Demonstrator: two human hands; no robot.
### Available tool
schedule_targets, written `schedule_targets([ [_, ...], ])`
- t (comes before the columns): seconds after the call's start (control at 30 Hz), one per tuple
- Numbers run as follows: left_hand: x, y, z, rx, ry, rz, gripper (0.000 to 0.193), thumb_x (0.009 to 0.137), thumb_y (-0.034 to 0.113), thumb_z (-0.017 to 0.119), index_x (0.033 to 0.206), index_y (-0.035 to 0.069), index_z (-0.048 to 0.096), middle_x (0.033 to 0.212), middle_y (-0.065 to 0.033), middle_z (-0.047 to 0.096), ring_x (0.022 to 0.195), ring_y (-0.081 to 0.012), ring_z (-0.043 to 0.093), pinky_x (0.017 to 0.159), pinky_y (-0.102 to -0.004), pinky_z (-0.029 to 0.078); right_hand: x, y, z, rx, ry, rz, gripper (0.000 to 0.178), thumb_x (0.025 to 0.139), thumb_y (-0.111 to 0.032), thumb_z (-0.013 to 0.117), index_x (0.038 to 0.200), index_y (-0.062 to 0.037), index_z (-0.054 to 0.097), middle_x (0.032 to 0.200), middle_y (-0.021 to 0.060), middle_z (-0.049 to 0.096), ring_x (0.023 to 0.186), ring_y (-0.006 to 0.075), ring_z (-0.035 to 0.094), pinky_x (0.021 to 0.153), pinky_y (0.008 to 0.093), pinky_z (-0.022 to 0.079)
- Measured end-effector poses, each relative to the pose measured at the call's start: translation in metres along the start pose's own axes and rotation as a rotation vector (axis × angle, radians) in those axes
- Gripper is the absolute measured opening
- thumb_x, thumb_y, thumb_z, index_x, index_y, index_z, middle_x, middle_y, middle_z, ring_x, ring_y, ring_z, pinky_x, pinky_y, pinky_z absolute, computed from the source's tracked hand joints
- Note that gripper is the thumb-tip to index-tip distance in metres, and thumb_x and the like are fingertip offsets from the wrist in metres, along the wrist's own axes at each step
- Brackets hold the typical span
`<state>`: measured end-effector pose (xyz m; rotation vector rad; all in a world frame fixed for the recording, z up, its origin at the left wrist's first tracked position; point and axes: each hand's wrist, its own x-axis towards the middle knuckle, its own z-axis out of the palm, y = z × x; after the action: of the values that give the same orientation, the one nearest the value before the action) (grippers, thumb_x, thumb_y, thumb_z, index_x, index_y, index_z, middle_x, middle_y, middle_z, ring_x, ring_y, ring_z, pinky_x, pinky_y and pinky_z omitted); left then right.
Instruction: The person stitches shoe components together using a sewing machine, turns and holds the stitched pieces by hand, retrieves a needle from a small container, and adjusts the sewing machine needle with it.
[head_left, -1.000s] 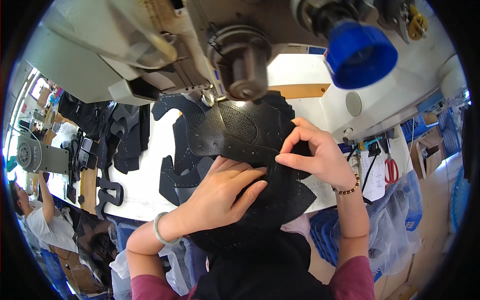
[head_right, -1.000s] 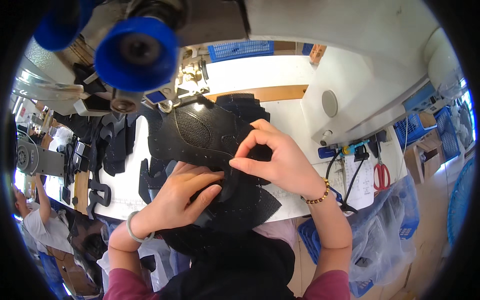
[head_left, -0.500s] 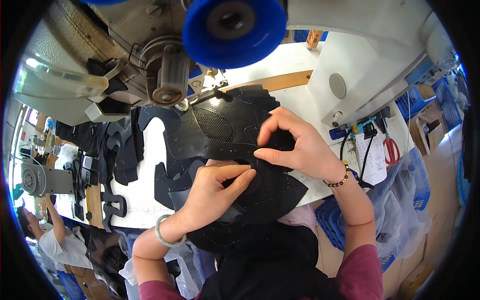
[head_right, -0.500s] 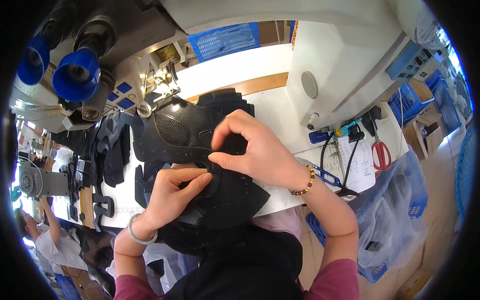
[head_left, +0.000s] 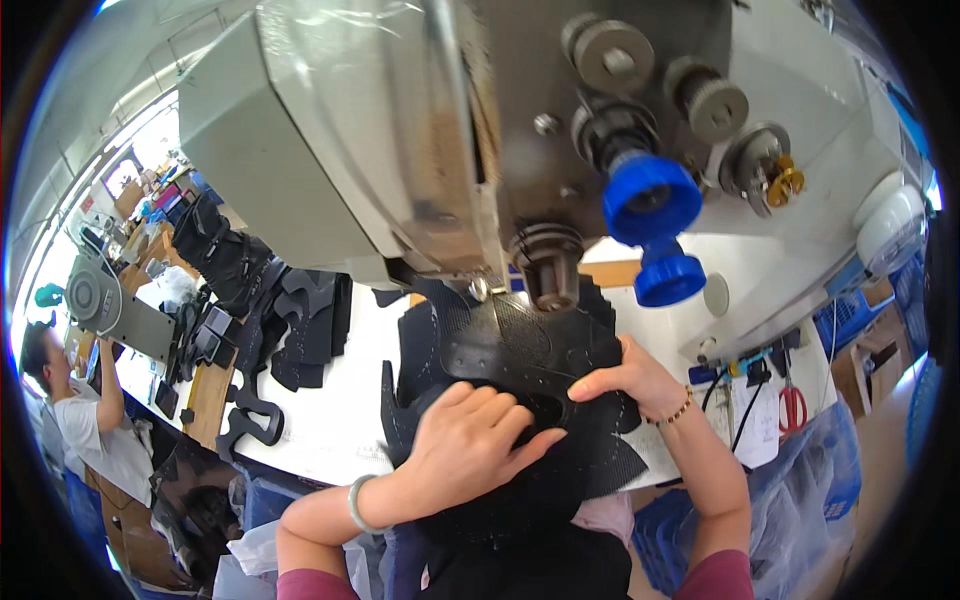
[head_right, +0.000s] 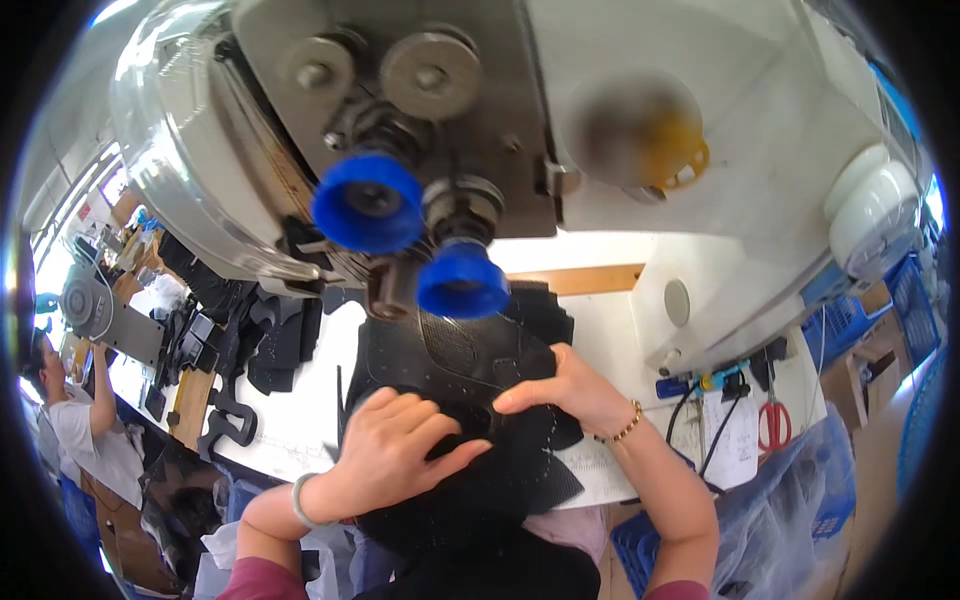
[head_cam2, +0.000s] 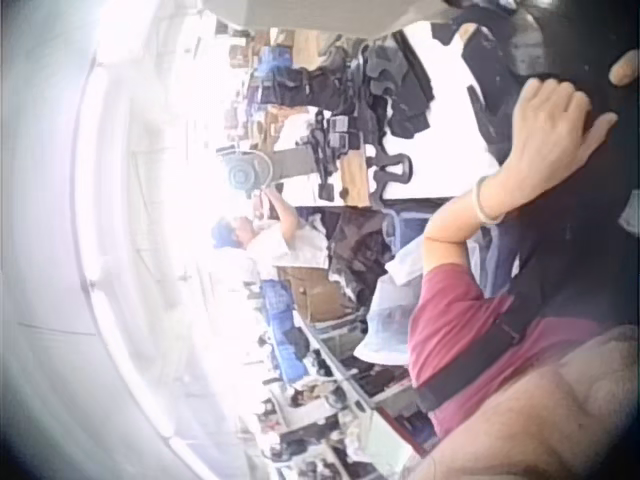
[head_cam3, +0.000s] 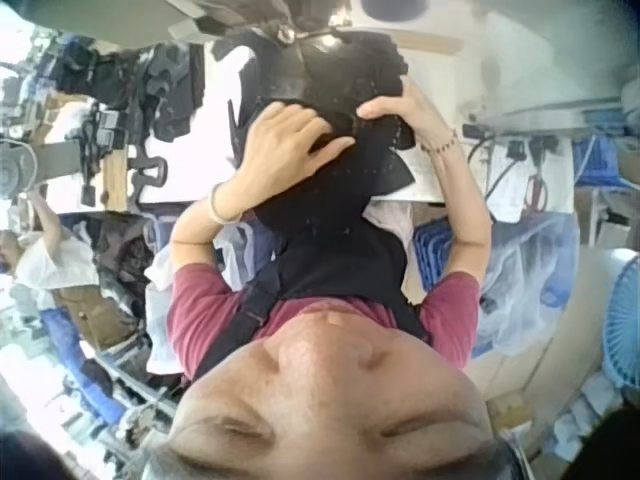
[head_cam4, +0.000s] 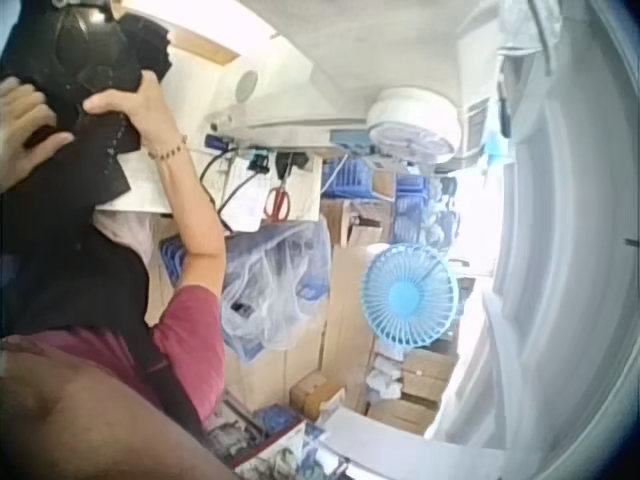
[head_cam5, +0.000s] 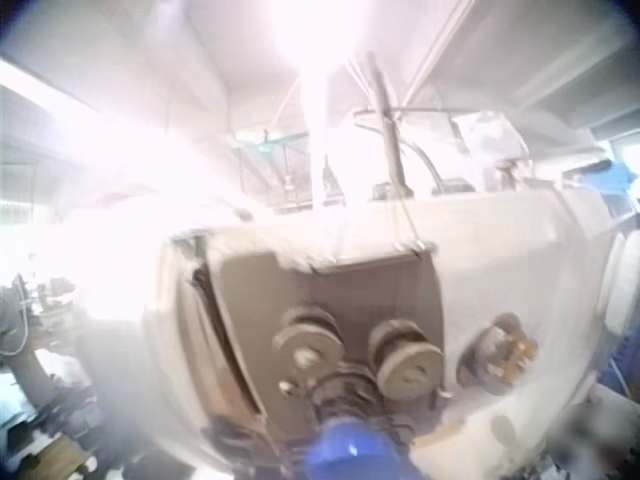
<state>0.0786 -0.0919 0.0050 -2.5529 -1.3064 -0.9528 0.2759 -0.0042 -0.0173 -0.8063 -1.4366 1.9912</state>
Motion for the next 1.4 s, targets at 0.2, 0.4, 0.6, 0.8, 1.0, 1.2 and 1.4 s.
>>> schedule_targets([
  [0.2, -0.024, -0.033, -0.017, -0.54, 0.079, -0.777, 0.031, 0.084, 0.024, 0.063, 0.065, 0.003, 0.05, 0.055, -0.0059, 0.047, 0.05, -0.0081, 0.039, 0.047, -0.0272, 0.033, -0.001, -0.001, 0.007, 0.061, 0.073, 0.029, 0.024, 0.064, -0.003, 0.071, 0.087, 0.0008, 0.064, 0.081, 0.0065, 0.066, 0.07, 0.0132, 0.063, 0.069, 0.0252, 0.05],
  [0.4, -0.015, -0.04, -0.017, -0.792, 0.139, -0.774, 0.033, 0.09, 0.022, 0.057, 0.066, 0.001, 0.05, 0.058, 0.0049, 0.048, 0.056, 0.0006, 0.034, 0.047, -0.0186, 0.027, -0.012, -0.009, 0.012, 0.08, 0.116, 0.041, 0.032, 0.064, -0.004, 0.073, 0.094, -0.0001, 0.062, 0.083, 0.0048, 0.065, 0.073, 0.0127, 0.062, 0.071, 0.025, 0.049],
  [0.6, -0.013, -0.045, -0.02, -0.974, 0.132, -0.861, 0.031, 0.089, 0.018, 0.059, 0.062, 0.003, 0.051, 0.059, 0.0052, 0.049, 0.056, 0.0005, 0.034, 0.048, -0.0183, 0.025, -0.01, -0.018, 0.024, 0.08, 0.171, -0.009, 0.032, 0.058, 0.001, 0.07, 0.09, 0.0033, 0.064, 0.079, 0.008, 0.066, 0.069, 0.0139, 0.062, 0.067, 0.0256, 0.05],
  [0.8, -0.011, -0.049, -0.023, -1.03, 0.12, -0.865, 0.032, 0.088, 0.018, 0.059, 0.061, 0.003, 0.051, 0.059, 0.0054, 0.049, 0.056, 0.0006, 0.034, 0.049, -0.0184, 0.026, -0.012, -0.016, 0.032, 0.065, 0.172, -0.087, 0.026, 0.059, 0.0, 0.07, 0.084, 0.0039, 0.065, 0.079, 0.0079, 0.066, 0.069, 0.0141, 0.062, 0.066, 0.0243, 0.049],
  [1.0, -0.012, -0.057, -0.023, -1.01, 0.102, -0.823, 0.032, 0.088, 0.019, 0.059, 0.061, 0.003, 0.051, 0.059, 0.0055, 0.049, 0.056, 0.0003, 0.034, 0.049, -0.0183, 0.025, -0.012, -0.018, 0.038, 0.085, 0.183, -0.095, 0.027, 0.062, 0.002, 0.069, 0.088, 0.0052, 0.065, 0.082, 0.0089, 0.066, 0.072, 0.0141, 0.062, 0.069, 0.0253, 0.049],
  [1.2, -0.007, -0.062, -0.021, -1.044, 0.12, -0.819, 0.033, 0.088, 0.02, 0.06, 0.061, 0.003, 0.051, 0.058, 0.0056, 0.048, 0.056, 0.0001, 0.034, 0.049, -0.019, 0.025, -0.011, -0.018, 0.038, 0.049, 0.197, -0.124, 0.026, 0.063, 0.002, 0.069, 0.089, 0.0056, 0.065, 0.08, 0.0088, 0.066, 0.069, 0.0134, 0.063, 0.066, 0.0244, 0.05],
  [1.4, -0.004, -0.07, -0.021, -1.018, 0.122, -0.798, 0.033, 0.087, 0.02, 0.06, 0.06, 0.003, 0.051, 0.057, 0.0055, 0.048, 0.055, -0.0001, 0.033, 0.049, -0.0194, 0.024, -0.006, -0.021, 0.037, 0.058, 0.192, -0.12, 0.027, 0.064, 0.001, 0.07, 0.09, 0.0057, 0.064, 0.08, 0.0082, 0.066, 0.068, 0.0129, 0.063, 0.064, 0.0237, 0.05],
])
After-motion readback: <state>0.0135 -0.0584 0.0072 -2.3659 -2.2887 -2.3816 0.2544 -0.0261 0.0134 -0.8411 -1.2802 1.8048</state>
